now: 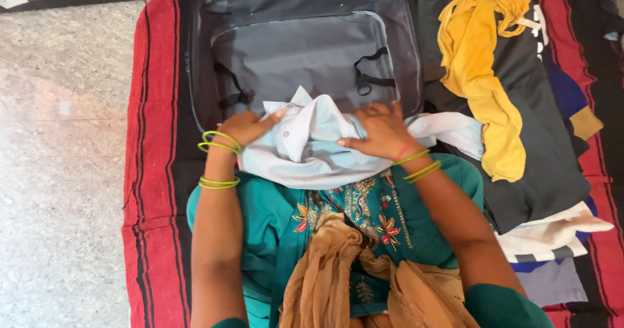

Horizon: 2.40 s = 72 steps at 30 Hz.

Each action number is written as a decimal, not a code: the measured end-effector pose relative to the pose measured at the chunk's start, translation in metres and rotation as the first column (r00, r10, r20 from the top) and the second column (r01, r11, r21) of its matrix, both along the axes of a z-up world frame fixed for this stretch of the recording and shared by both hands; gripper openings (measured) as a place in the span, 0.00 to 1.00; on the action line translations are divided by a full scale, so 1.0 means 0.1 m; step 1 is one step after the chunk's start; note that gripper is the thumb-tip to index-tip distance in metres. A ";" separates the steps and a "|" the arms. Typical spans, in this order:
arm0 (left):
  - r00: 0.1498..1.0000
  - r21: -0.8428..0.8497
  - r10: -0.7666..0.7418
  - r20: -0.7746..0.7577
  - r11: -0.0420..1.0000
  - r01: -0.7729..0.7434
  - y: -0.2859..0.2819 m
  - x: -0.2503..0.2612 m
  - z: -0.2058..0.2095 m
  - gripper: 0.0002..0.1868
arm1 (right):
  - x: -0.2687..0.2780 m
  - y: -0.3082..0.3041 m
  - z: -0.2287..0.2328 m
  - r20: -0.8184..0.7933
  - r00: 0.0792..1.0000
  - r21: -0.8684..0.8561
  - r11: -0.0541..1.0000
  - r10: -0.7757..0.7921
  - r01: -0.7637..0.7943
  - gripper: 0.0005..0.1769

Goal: The person folds a white shirt and several pieces of clothing by hand and places them into an open suitcase.

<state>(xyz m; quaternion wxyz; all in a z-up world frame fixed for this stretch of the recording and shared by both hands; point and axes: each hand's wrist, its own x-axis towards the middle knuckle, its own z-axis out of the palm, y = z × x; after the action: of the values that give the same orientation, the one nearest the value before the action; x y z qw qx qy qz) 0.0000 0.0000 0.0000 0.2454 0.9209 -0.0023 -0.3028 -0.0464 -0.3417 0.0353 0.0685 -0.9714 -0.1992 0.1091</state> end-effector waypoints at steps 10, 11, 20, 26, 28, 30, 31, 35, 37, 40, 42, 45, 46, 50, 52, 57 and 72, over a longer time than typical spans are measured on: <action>0.982 -0.883 0.186 0.016 0.464 -0.074 -0.19 -0.02 0.20 0.23 | 0.10 0.03 -0.16 -0.366 0.930 0.864 0.386 0.039 0.324 0.25; 0.981 -0.947 0.175 -0.087 0.291 -0.136 -0.16 -0.05 0.25 0.22 | 0.10 -0.01 -0.08 -0.394 0.914 0.895 0.270 0.098 0.356 0.24; 0.982 -0.979 0.103 -0.161 -0.144 -0.145 -0.03 -0.25 0.54 0.27 | 0.14 -0.11 0.72 -0.375 0.839 0.903 -0.048 0.395 0.426 0.33; 0.999 -0.998 -0.014 0.029 -0.065 0.028 -0.20 -0.31 0.88 0.41 | 0.26 -0.09 0.98 0.011 0.930 0.958 0.261 0.367 -0.114 0.22; 0.988 -0.986 -0.054 0.142 -0.094 0.136 -0.35 -0.30 1.04 0.47 | 0.27 0.00 1.15 0.150 0.904 0.894 0.335 0.401 -0.297 0.24; 0.956 -0.955 -0.075 0.285 -0.109 0.276 -0.51 -0.27 1.18 0.53 | 0.27 0.13 1.30 0.208 0.875 0.844 0.373 0.437 -0.387 0.24; 0.946 -0.946 -0.066 0.316 -0.094 0.310 -0.58 -0.25 1.24 0.55 | 0.27 0.20 1.35 0.237 0.884 0.832 0.386 0.403 -0.399 0.24; 0.904 -0.901 0.015 0.428 0.079 0.426 -0.74 -0.17 1.27 0.46 | 0.27 0.29 1.47 0.410 0.888 0.770 0.442 0.210 -0.460 0.22; 0.910 -0.909 0.077 0.408 0.124 0.398 -0.76 -0.11 1.25 0.37 | 0.26 0.25 1.45 0.494 0.867 0.719 0.527 0.071 -0.453 0.23; 0.953 -0.964 0.151 0.264 0.010 0.266 -0.76 -0.06 1.23 0.30 | 0.15 0.18 1.24 0.554 0.810 0.677 0.670 -0.191 -0.305 0.22; 0.969 -0.977 0.176 0.173 -0.093 0.191 -0.70 -0.04 1.27 0.30 | 0.05 0.19 1.03 0.539 0.740 0.725 0.669 -0.402 -0.165 0.19; 0.973 -0.973 0.229 0.009 -0.222 0.062 -0.63 -0.07 1.40 0.31 | -0.16 0.14 0.81 0.476 0.765 0.661 0.750 -0.435 0.014 0.18; 0.974 -0.968 0.225 0.010 -0.241 0.066 -0.57 -0.09 1.46 0.31 | -0.19 0.15 0.77 0.536 0.755 0.624 0.780 -0.378 -0.053 0.19; 0.963 -0.959 0.269 0.028 -0.266 0.102 -0.43 -0.27 1.71 0.33 | -0.23 0.23 0.72 0.638 0.745 0.460 0.872 -0.193 -0.169 0.30; 0.941 -0.957 0.324 0.097 -0.229 0.177 -0.37 -0.37 1.84 0.33 | -0.21 0.24 0.73 0.492 0.864 0.578 0.783 -0.108 -0.231 0.37; 0.908 -0.935 0.418 0.040 -0.306 0.181 -0.27 -0.47 2.12 0.35 | -0.09 0.32 0.43 -0.081 0.895 0.987 0.161 0.440 0.010 0.59; 0.849 -0.908 0.525 0.060 -0.324 0.265 -0.07 -0.09 2.25 0.10 | 0.14 0.43 -0.48 -0.473 0.497 0.834 0.552 0.727 -0.014 0.42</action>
<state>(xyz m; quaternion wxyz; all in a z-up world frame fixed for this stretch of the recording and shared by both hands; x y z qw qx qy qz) -0.0091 -0.0067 0.2250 0.9068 0.3624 -0.1913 0.0987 -0.0328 -0.2985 -0.0125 0.5080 -0.6181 -0.4021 0.4452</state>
